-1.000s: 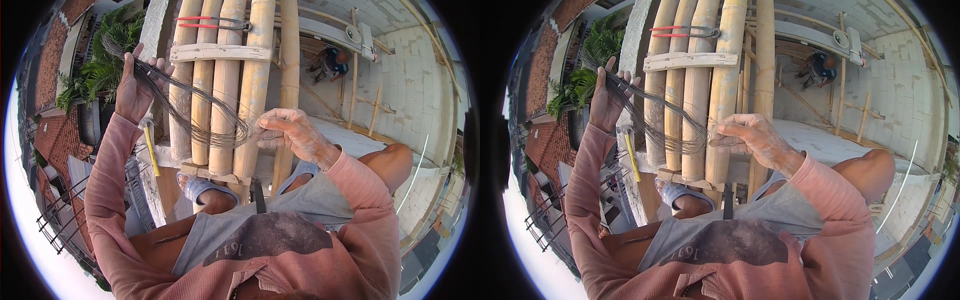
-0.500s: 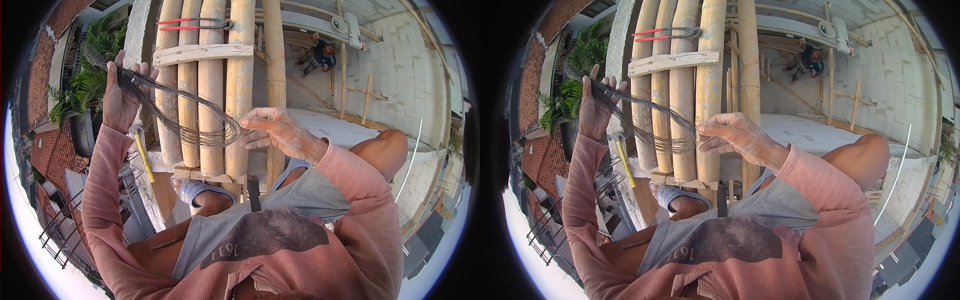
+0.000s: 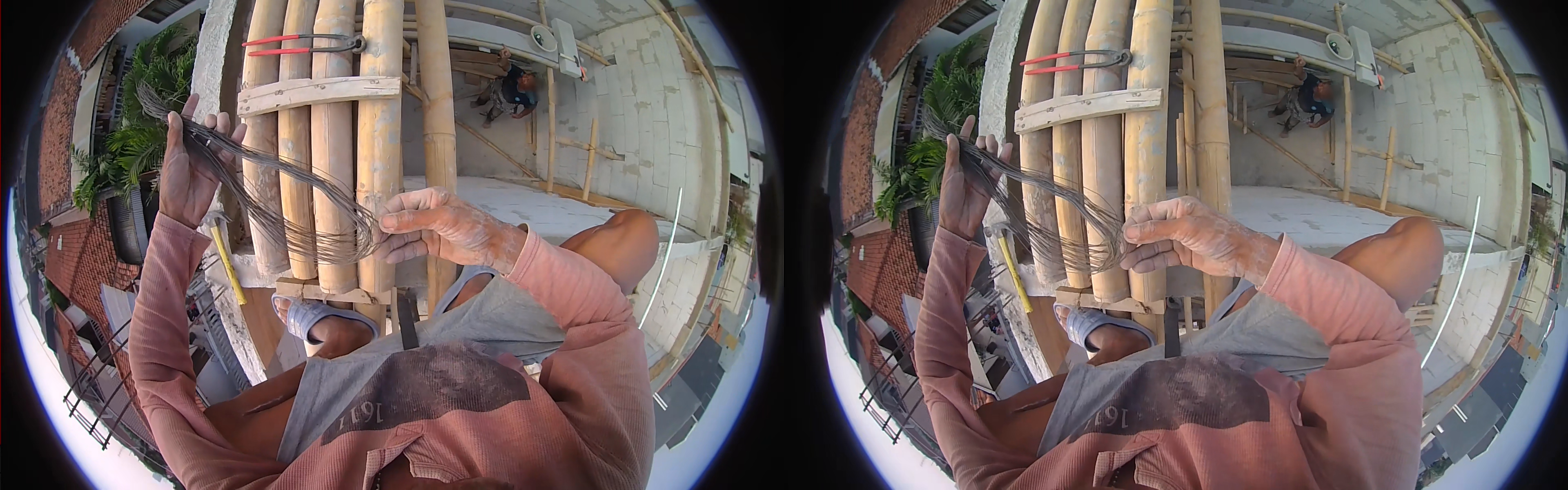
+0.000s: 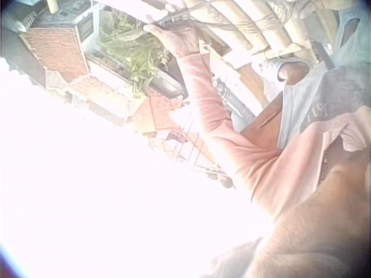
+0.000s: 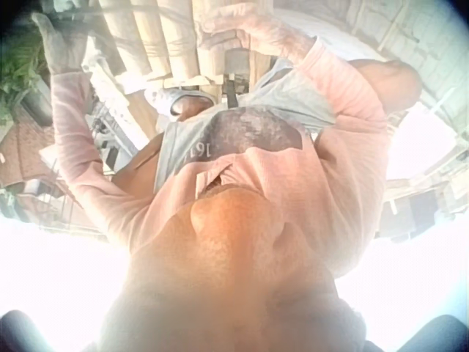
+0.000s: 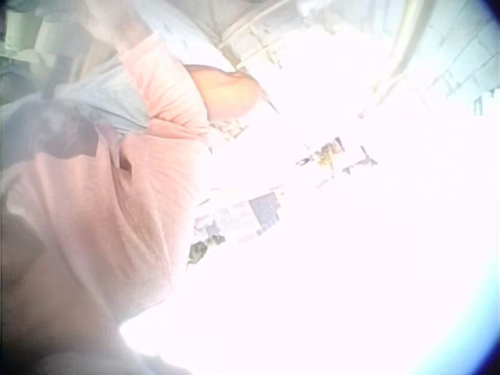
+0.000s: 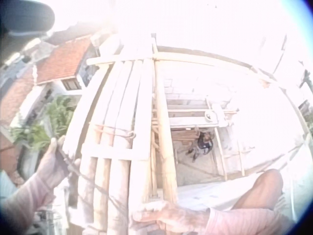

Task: The person secures bamboo poles together using wire and pliers while standing on a construction ledge.

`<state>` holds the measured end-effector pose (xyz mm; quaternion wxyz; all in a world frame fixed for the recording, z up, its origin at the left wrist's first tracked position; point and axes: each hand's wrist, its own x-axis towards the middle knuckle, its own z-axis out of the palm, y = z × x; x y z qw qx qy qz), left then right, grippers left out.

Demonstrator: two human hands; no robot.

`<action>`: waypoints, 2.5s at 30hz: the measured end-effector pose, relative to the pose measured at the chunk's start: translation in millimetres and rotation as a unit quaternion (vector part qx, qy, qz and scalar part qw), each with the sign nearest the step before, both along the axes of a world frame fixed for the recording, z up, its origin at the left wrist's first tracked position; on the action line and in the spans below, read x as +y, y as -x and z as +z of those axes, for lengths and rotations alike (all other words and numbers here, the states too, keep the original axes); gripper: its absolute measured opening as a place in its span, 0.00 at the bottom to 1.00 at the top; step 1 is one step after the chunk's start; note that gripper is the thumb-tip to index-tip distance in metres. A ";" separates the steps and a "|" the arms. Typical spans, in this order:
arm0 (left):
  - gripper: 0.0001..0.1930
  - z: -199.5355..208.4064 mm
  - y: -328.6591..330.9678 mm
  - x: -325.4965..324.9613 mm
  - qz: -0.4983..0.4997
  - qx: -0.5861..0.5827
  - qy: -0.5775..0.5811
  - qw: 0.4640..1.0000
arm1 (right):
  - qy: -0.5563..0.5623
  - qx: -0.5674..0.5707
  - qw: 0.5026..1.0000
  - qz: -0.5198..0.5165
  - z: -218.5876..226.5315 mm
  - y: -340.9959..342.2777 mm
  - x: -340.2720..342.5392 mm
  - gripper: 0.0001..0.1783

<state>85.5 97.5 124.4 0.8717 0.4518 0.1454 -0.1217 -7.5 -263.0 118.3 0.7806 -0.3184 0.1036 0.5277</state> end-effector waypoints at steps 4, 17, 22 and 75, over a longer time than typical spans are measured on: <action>0.29 -3.9 -2.8 0.0 -0.016 -0.003 0.019 1.000 | 0.019 0.026 0.999 -0.005 -0.1 2.2 -0.8 0.14; 0.31 -8.8 -0.4 17.6 -0.056 -0.025 0.009 0.998 | 0.116 -0.049 0.992 -0.024 -7.2 5.3 6.3 0.17; 0.31 -8.8 -0.2 21.1 -0.054 -0.050 -0.005 0.997 | 0.158 -0.123 0.979 -0.031 -5.4 8.0 11.5 0.17; 0.21 -22.8 -48.4 316.0 0.394 -0.075 -0.048 0.915 | -0.023 -0.256 0.887 -0.384 75.5 -86.5 -153.0 0.26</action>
